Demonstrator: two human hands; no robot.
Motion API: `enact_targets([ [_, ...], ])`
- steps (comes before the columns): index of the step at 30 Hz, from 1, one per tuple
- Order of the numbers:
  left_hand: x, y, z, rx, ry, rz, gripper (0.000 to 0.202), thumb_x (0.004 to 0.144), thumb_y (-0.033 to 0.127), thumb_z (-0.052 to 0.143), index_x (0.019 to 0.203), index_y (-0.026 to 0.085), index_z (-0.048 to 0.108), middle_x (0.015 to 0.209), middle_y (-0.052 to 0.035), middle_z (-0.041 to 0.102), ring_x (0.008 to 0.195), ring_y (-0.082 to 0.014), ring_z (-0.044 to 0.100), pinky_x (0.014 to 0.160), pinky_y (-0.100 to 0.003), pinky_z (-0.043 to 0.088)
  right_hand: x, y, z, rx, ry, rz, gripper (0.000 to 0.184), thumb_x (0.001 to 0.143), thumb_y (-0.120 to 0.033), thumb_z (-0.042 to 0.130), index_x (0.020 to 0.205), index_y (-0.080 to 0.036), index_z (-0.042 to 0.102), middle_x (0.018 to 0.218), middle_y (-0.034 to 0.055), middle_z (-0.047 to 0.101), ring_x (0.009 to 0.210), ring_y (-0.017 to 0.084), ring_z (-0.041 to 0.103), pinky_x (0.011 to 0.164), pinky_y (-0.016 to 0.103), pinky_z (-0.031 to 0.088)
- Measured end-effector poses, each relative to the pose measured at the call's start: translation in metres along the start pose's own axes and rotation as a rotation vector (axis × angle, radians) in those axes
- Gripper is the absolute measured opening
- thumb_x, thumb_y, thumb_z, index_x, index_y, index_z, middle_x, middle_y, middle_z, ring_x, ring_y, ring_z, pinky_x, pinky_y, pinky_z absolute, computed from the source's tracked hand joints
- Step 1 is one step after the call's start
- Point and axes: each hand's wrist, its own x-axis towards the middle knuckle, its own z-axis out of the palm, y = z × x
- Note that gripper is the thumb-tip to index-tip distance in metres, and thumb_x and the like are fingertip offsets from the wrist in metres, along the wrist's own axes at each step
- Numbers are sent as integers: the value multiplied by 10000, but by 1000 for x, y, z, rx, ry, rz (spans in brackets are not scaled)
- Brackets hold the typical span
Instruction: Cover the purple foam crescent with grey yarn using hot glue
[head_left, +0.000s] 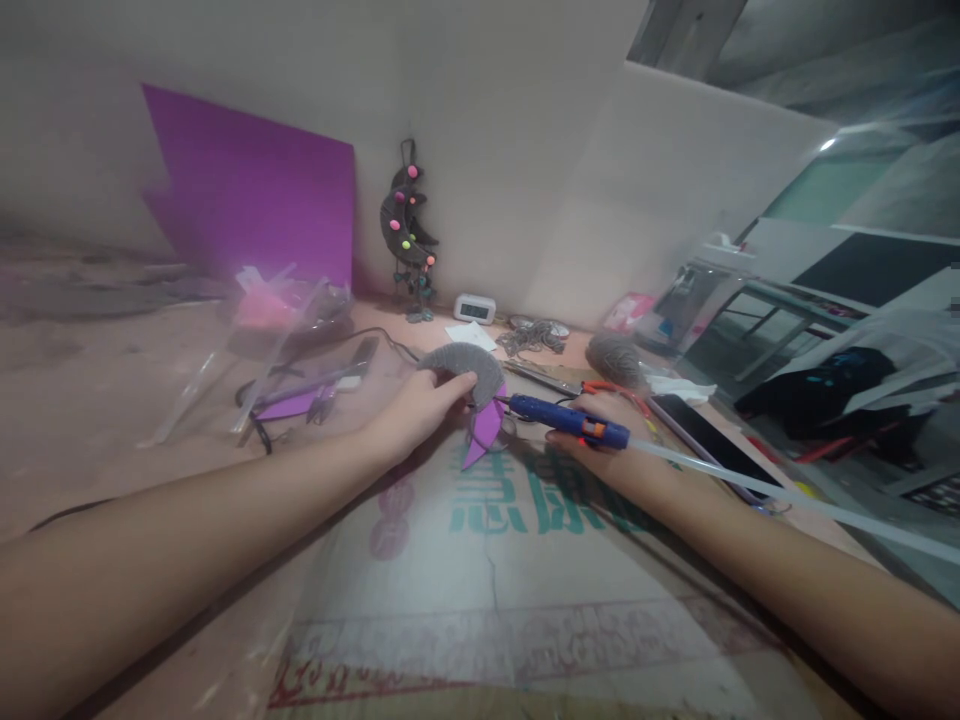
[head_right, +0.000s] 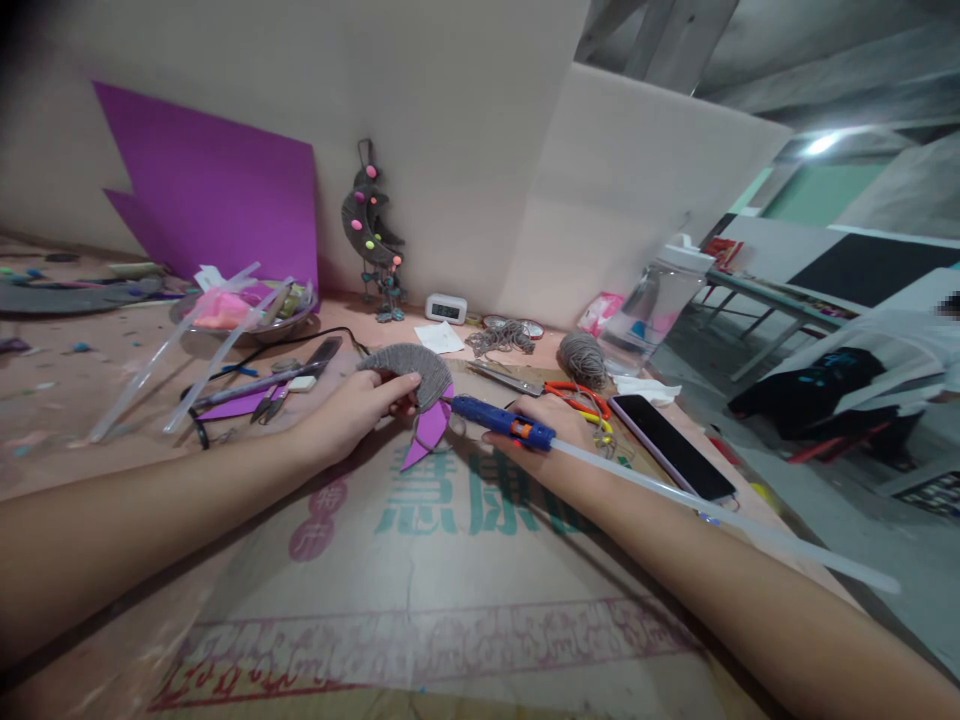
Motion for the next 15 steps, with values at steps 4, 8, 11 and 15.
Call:
enact_targets([
  [4,0,0,1,-3,6,-14,295,790,429,612,803,140,667,703,-18,652,624,-138,548,634,-255,424,0,0,-1,-7,24,2,296,799,-501,603,719,-217,587,654,28,607,641,184,545,615,294,387],
  [8,-2,1,1,12,8,-24,309,792,441,609,774,136,658,671,-10,637,613,-134,543,625,-251,420,1,3,1,-4,23,5,294,794,-489,612,696,-215,564,637,19,589,633,179,531,596,285,371],
  [11,-2,3,1,25,1,-19,296,800,429,603,784,138,656,667,-4,631,610,-127,542,619,-244,418,1,6,3,-4,25,10,283,787,-471,621,690,-214,552,636,13,580,637,177,525,590,280,364],
  [15,-3,6,1,61,4,-24,282,801,409,596,797,134,655,655,-9,631,607,-136,548,613,-251,419,1,7,3,-30,19,28,281,785,-469,627,695,-213,551,653,11,580,642,173,522,591,278,362],
])
